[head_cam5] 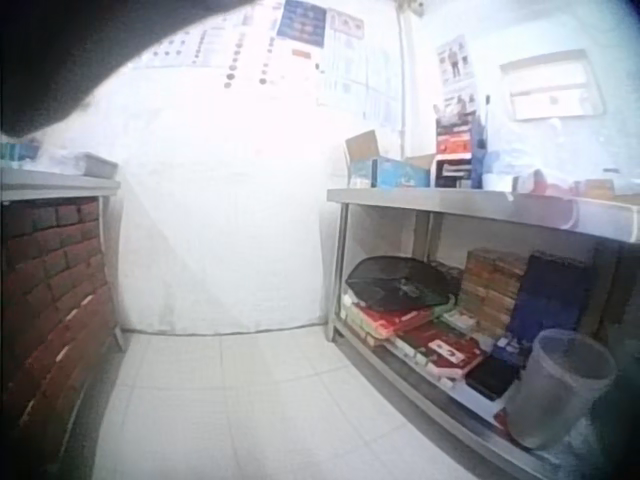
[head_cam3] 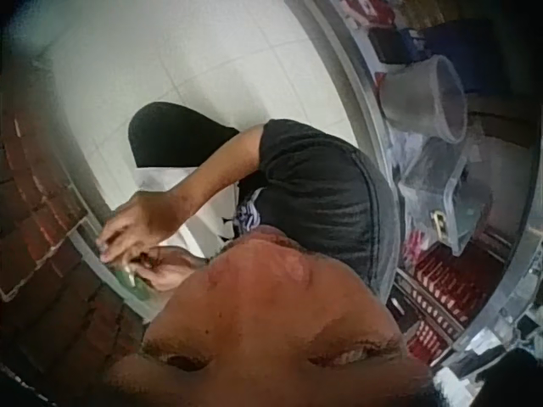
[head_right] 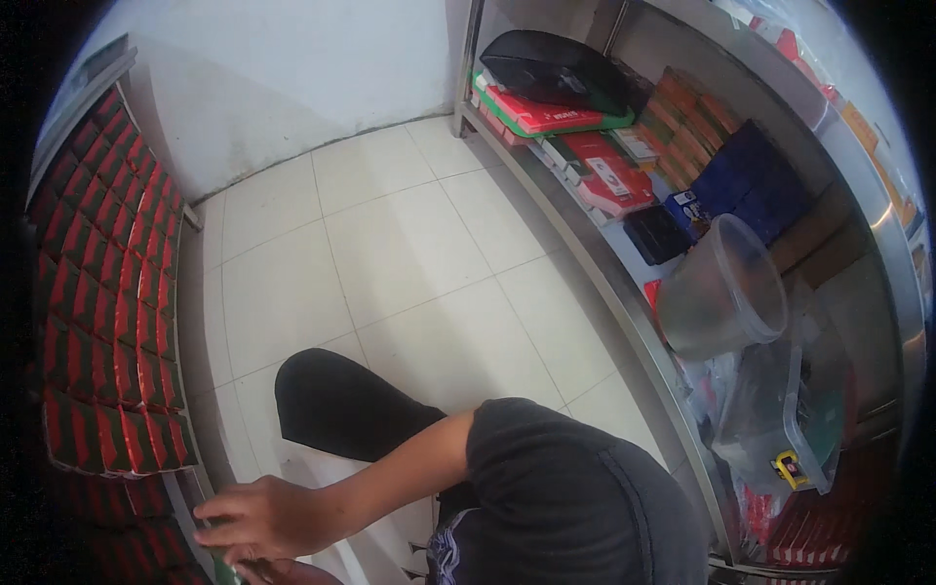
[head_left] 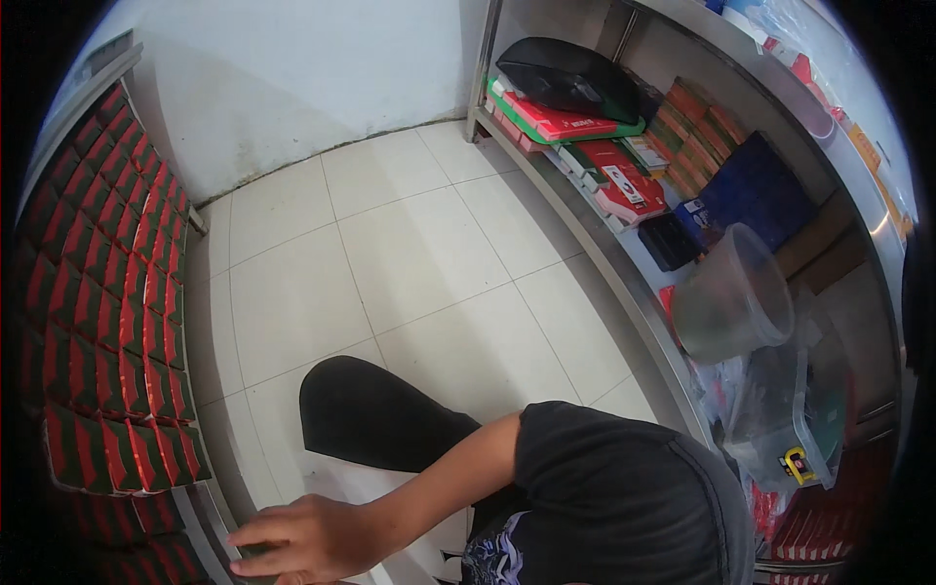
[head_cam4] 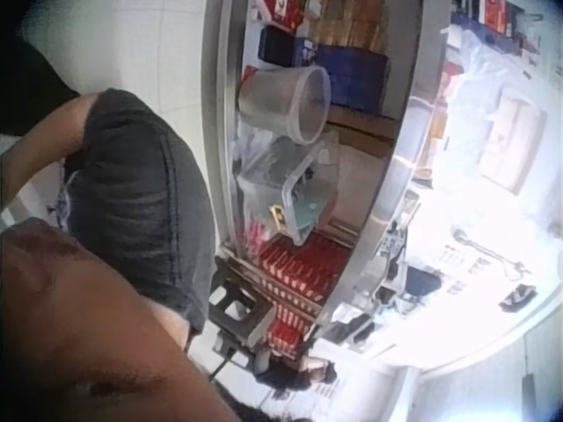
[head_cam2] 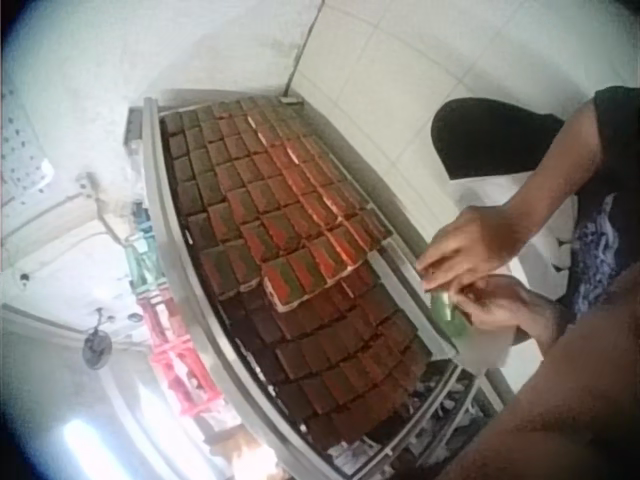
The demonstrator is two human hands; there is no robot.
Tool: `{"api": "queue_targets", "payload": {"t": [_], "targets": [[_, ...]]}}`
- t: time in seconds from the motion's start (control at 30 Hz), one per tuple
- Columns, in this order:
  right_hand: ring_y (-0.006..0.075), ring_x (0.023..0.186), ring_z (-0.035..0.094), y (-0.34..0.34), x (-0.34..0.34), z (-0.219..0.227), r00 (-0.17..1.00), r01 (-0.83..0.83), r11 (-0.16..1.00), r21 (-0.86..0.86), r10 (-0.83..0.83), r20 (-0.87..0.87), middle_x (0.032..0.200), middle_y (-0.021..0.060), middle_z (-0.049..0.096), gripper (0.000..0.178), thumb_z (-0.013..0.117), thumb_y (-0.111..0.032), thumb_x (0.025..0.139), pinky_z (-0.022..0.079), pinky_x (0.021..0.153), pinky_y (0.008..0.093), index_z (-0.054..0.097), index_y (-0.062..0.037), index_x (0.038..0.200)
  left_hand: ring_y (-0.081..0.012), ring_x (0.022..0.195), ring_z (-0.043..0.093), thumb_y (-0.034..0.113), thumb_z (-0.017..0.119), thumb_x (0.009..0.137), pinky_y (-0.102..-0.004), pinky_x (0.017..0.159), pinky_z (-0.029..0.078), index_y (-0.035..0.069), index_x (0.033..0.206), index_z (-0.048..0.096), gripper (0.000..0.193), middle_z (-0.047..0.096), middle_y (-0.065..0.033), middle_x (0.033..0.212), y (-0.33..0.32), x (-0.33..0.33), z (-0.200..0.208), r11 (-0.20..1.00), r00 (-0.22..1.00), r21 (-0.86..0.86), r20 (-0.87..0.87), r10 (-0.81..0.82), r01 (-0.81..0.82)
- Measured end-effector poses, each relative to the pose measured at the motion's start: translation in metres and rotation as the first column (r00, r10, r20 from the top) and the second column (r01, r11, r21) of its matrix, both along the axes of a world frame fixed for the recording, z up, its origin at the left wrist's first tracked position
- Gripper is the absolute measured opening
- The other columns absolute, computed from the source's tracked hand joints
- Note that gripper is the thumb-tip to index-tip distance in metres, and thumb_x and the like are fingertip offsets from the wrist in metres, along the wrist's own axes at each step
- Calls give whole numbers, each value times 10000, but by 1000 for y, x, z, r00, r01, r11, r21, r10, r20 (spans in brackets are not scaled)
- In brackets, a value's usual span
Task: The person sits on the floor and folds flat white cardboard sheets into small rectangular boxes. They then insert a red and green product package into each box, fold the flaps to close it, and place the finished box onto a nearby metal shelf.
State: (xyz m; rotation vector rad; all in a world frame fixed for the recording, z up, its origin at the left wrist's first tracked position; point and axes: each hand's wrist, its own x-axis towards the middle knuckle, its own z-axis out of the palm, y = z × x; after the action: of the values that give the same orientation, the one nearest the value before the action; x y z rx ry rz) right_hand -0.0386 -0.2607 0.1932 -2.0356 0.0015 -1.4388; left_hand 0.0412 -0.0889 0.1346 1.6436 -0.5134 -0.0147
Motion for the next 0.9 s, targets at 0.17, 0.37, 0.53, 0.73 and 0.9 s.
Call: {"api": "queue_targets", "payload": {"t": [0.17,0.37,0.53,0.73,0.9], "targets": [[431,1348,602,4,3,-20,999,-52,952,-301,51,-12,1415,242,617,325,792,-349,905,668,705,424,763,-84,1091,-225,846,620,439,562,1137,-383,777,541,-37,1141,650,483,674,-164,1094,-24,8,49,971,953,-45,-208,219,-233],[421,1302,588,8,14,-31,997,83,976,-201,-83,9,1482,256,572,382,820,-409,882,635,632,388,768,-109,1111,-295,1138,677,487,537,1134,-417,904,602,48,1549,550,604,638,-177,1401,8,10,-3,904,955,-365,-104,-277,222],[383,1231,583,14,6,-38,998,53,992,-117,-57,-29,1414,232,585,343,846,-381,868,605,587,372,776,-111,1068,-291,1212,656,551,428,1153,-456,990,577,62,1600,509,668,566,-175,1510,10,6,-8,871,893,-207,182,-412,445],[413,1266,559,12,-3,-42,975,-69,972,-225,114,192,1329,207,597,250,881,-299,822,633,643,394,781,-101,935,-279,1226,613,441,414,1179,-440,1092,499,60,1555,566,557,522,-154,1540,58,63,-40,972,965,-35,133,-227,233],[443,1254,563,21,0,-39,999,-1,997,-83,5,49,1461,269,540,361,895,-283,769,645,715,407,764,-103,1055,-270,1189,651,376,443,1180,-440,982,587,61,1458,641,465,618,-186,1443,3,-12,24,967,916,-253,-390,-89,-13]]}}
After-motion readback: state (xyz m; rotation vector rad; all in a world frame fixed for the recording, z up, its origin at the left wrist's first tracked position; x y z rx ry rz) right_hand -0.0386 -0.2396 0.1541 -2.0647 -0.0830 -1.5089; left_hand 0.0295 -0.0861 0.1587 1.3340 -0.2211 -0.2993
